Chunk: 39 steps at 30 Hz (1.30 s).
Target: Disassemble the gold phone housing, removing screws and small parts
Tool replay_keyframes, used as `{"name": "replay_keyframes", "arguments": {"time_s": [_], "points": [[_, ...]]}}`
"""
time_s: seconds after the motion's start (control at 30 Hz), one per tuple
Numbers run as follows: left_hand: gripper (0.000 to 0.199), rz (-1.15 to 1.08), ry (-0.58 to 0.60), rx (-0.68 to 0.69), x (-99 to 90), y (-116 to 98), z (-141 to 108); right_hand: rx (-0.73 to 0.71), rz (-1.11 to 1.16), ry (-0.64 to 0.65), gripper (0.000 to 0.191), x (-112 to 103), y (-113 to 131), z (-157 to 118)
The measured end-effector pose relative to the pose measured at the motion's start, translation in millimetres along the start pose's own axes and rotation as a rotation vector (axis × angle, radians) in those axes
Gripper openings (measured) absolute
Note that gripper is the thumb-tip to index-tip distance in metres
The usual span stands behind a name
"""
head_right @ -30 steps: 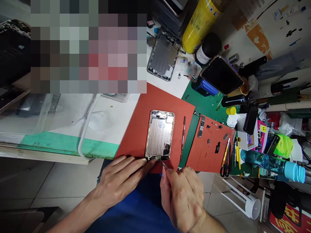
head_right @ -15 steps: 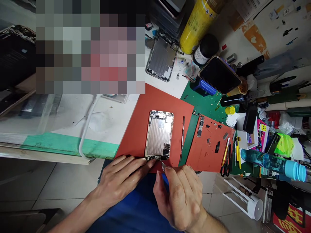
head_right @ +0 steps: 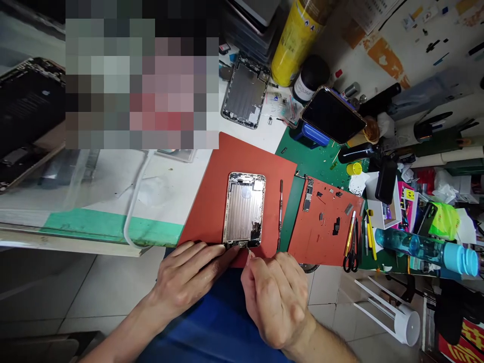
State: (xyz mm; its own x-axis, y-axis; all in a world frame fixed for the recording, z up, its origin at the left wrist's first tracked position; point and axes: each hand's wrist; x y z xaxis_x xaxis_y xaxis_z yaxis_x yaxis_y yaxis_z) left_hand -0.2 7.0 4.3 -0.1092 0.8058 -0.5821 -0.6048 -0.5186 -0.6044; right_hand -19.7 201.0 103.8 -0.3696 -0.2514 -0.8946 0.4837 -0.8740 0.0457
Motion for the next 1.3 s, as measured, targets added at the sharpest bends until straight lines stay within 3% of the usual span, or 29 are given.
{"name": "replay_keyframes", "arguments": {"time_s": [0.17,0.27,0.4,0.53,0.7,0.9,1.07,1.2,1.3], "points": [[0.02,-0.015,0.005,-0.004,-2.3,0.0,3.8,0.014,0.029,0.06,0.021,-3.7,2.8,1.2],[0.024,0.001,0.024,0.017,-4.9,0.8,6.9,0.089,0.108,0.07,0.028,-13.1,1.3,-8.5],[0.033,0.012,0.076,0.057,-7.8,4.3,11.2,0.331,0.125,-0.102,0.041,-30.5,-14.9,-39.9],[0.032,0.034,0.067,0.117,-6.5,3.2,12.8,0.432,-0.126,-0.215,0.045,-40.4,-43.8,-67.1],[0.016,0.064,-0.015,-0.149,0.7,-8.4,14.5,0.499,-0.072,-0.096,0.022,-33.3,-68.2,-81.7],[0.016,0.264,-0.002,-0.189,9.3,-12.8,17.0,0.781,-0.053,-0.351,0.034,-24.6,-87.4,-112.3],[0.018,0.281,-0.023,-0.225,11.2,-8.7,12.1,0.933,0.034,-0.394,0.029,-15.5,-101.3,-125.9],[0.008,0.182,-0.077,-0.406,6.5,-12.4,11.3,0.947,0.081,-0.401,0.029,-9.1,-103.6,-127.3],[0.012,0.158,-0.091,-0.555,2.1,-21.5,14.7,0.969,0.101,-0.413,0.03,-8.2,-103.9,-128.7]]}}
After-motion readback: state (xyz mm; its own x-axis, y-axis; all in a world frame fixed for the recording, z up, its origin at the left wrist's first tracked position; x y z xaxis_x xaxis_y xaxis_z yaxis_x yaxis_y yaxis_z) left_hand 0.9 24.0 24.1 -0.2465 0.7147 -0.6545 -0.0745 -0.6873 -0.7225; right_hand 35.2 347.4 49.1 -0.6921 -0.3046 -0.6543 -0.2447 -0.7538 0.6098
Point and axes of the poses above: each hand's wrist, its own z-axis towards the middle knuckle, its own x-axis out of the palm, y = z × x, and after that the axes turned 7 degrees about -z, right-handed
